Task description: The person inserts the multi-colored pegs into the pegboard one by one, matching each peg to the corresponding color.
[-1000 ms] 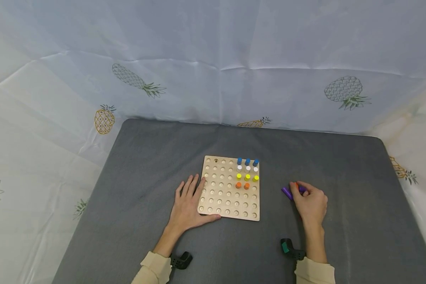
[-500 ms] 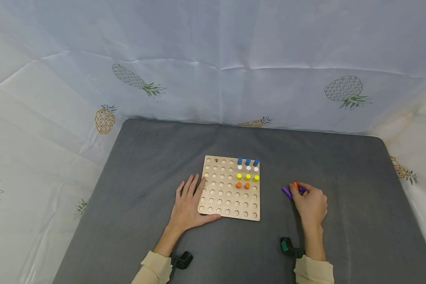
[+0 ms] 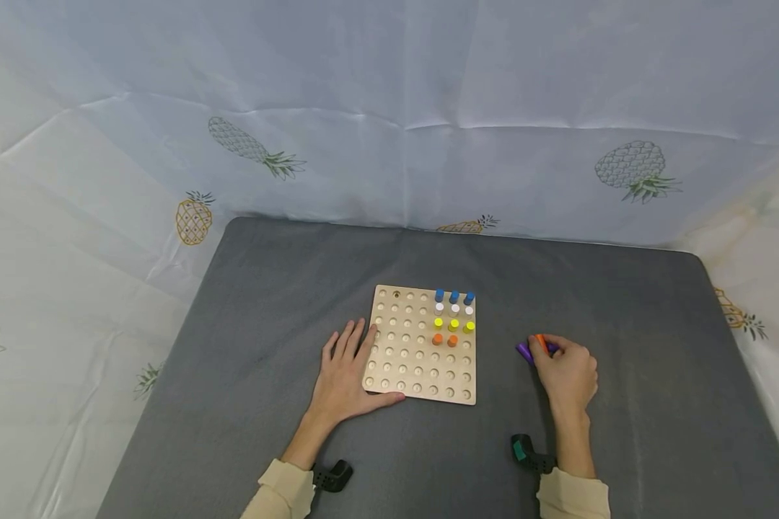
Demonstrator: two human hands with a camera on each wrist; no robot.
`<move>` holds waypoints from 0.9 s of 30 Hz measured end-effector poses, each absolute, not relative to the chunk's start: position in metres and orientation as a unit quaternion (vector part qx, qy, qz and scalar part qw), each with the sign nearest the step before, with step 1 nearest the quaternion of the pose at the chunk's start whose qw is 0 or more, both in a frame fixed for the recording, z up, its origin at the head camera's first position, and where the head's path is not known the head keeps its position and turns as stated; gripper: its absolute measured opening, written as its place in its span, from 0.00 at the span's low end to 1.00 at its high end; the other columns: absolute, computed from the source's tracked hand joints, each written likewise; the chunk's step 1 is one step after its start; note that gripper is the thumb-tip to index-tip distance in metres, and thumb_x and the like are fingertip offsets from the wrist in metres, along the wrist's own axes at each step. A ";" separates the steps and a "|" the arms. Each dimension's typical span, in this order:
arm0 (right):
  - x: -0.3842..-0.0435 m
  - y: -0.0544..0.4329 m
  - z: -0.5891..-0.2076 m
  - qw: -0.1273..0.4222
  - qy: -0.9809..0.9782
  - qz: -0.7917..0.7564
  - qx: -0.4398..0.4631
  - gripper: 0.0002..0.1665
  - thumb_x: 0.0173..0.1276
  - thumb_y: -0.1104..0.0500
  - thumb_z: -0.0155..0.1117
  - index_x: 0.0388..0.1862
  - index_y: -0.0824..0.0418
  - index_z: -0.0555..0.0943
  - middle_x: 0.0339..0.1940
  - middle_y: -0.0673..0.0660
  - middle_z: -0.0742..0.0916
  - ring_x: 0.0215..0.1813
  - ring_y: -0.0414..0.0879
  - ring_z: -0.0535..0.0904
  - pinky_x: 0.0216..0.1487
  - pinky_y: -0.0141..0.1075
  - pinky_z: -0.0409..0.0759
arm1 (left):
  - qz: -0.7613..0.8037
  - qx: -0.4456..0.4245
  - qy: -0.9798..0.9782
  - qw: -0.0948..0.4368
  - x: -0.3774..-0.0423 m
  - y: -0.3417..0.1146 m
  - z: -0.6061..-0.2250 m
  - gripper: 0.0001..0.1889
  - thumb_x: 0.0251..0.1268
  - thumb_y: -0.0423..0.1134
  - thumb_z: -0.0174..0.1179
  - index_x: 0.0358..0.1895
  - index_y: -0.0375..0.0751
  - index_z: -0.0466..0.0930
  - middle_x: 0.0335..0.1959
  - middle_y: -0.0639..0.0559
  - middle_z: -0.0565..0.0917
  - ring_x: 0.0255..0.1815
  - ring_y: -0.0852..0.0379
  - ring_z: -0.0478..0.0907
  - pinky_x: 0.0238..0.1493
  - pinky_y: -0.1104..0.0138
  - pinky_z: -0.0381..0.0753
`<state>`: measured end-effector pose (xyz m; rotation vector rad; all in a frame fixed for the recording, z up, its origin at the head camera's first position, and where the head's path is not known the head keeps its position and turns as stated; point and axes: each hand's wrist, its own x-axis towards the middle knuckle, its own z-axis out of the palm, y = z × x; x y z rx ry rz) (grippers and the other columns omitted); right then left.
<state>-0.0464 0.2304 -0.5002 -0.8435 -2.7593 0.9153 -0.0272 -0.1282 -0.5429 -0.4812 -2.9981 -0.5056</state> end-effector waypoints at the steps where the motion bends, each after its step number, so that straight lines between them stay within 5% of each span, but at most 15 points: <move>1: -0.046 0.230 -0.500 0.058 -0.910 0.304 -0.277 0.21 0.67 0.44 0.70 0.48 0.58 0.91 0.12 0.51 0.75 0.18 0.47 0.66 0.15 0.38 0.60 | -0.165 -0.156 -0.973 0.032 -0.027 -0.128 -0.543 0.68 0.40 0.86 0.59 0.83 0.49 0.52 0.83 0.43 0.60 0.84 0.43 0.56 0.81 0.44 0.52; 10: -0.041 0.228 -0.496 0.089 -0.908 0.321 -0.254 0.18 0.66 0.46 0.71 0.47 0.57 0.91 0.09 0.48 0.69 0.14 0.41 0.58 0.13 0.33 0.52 | -0.166 -0.158 -0.973 0.035 -0.026 -0.128 -0.545 0.67 0.42 0.89 0.53 0.83 0.49 0.52 0.82 0.43 0.60 0.84 0.43 0.56 0.80 0.44 0.53; 27: -0.037 0.219 -0.486 0.137 -0.910 0.348 -0.177 0.14 0.66 0.52 0.74 0.46 0.58 0.91 0.08 0.43 0.61 0.11 0.34 0.48 0.13 0.26 0.45 | -0.159 -0.154 -0.974 0.042 -0.025 -0.127 -0.543 0.68 0.37 0.81 0.67 0.83 0.48 0.54 0.82 0.43 0.61 0.83 0.43 0.58 0.80 0.45 0.53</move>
